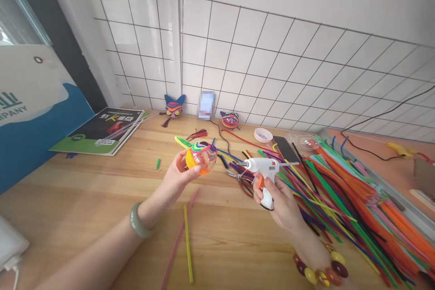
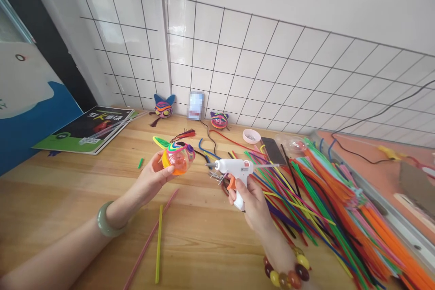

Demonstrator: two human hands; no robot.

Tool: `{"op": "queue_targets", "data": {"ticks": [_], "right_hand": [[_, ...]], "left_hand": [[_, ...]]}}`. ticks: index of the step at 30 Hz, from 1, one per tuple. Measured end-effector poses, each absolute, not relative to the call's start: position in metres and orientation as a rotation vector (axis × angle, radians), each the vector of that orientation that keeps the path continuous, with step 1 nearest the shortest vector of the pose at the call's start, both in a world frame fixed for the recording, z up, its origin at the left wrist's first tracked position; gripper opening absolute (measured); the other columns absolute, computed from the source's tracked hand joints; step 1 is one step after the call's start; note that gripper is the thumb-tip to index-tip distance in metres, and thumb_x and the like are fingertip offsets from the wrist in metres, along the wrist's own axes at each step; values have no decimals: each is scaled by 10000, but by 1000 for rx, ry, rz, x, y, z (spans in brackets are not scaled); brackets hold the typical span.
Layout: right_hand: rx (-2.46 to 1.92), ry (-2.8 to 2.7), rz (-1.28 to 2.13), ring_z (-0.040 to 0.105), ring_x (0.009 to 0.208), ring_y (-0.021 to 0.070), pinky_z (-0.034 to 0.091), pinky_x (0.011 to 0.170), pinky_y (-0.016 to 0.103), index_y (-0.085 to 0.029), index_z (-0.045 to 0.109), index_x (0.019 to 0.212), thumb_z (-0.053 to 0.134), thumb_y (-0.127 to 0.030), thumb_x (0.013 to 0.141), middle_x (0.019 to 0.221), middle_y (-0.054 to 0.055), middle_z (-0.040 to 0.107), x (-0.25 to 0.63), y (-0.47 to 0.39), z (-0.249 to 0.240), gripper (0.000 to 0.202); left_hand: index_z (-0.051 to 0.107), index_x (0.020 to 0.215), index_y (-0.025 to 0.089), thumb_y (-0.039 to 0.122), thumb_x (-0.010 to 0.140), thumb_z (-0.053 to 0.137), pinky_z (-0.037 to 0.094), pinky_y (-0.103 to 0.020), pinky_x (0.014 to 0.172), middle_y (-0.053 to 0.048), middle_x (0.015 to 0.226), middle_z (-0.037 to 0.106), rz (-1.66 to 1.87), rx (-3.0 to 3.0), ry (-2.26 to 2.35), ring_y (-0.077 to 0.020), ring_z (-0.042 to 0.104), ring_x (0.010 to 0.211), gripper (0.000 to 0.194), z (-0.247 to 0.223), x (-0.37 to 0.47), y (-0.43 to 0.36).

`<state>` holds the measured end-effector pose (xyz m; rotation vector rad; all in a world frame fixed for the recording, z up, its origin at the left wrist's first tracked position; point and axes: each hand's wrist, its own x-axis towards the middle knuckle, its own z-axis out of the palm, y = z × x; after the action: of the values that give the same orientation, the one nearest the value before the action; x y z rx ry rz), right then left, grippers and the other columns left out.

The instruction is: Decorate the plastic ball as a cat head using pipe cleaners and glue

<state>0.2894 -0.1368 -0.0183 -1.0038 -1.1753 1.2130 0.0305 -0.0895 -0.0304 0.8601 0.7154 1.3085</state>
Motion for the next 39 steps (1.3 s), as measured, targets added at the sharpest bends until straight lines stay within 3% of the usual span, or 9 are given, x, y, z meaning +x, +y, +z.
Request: {"op": "queue_targets", "data": {"ticks": [7,11,17,23,28,33,39], "right_hand": [[-928,-1191,1140,426,492,108,371,460,262,-190,627,838,693,-525,798,616,-5,543,281,-147,-30,344],[-1154,-1212,1098,423,498,120,341,462,261,-166,684,740,711,-555,758,532,-7,499,283,-153,-30,391],[-1377,-1299,1034,466,506,132,365,479,265,-160,670,599,726,-548,729,531,21,556,280,-157,-23,414],[-1275,-1395,1040,492,435,111,417,477,252,-159,739,808,653,-501,828,537,19,619,271,-159,-25,353],[-1295,-1465,927,509,411,116,437,476,251,-154,699,708,620,-499,848,489,16,592,267,-163,-19,381],[-1308,-1549,799,537,405,135,442,445,245,-154,678,737,584,-477,874,441,-13,535,264,-165,-16,363],[-1238,-1680,461,569,415,144,481,431,243,-173,660,811,581,-394,901,517,-9,593,262,-166,-22,251]], "left_hand": [[589,1056,191,260,644,859,496,-350,859,-84,1104,684,1275,910,767,-229,640,992,497,-29,38,-95],[576,1058,184,271,653,851,488,-362,874,-101,1126,674,1248,911,769,-238,629,1022,497,-30,40,-96],[528,1040,195,252,650,852,500,-331,861,-71,1106,670,1250,977,792,-207,627,1000,510,-33,42,-96],[483,1054,199,241,597,879,509,-316,856,-55,1093,656,1255,953,793,-182,637,963,606,-33,44,-98],[476,1054,187,259,600,879,513,-319,846,-59,1081,642,1236,971,760,-174,638,928,611,-33,45,-98],[467,1067,199,264,597,881,513,-344,858,-60,1114,623,1226,959,744,-193,637,960,630,-34,47,-99],[455,1093,206,251,596,881,512,-341,859,-61,1139,607,1243,963,740,-199,637,982,657,-38,51,-102]]}}
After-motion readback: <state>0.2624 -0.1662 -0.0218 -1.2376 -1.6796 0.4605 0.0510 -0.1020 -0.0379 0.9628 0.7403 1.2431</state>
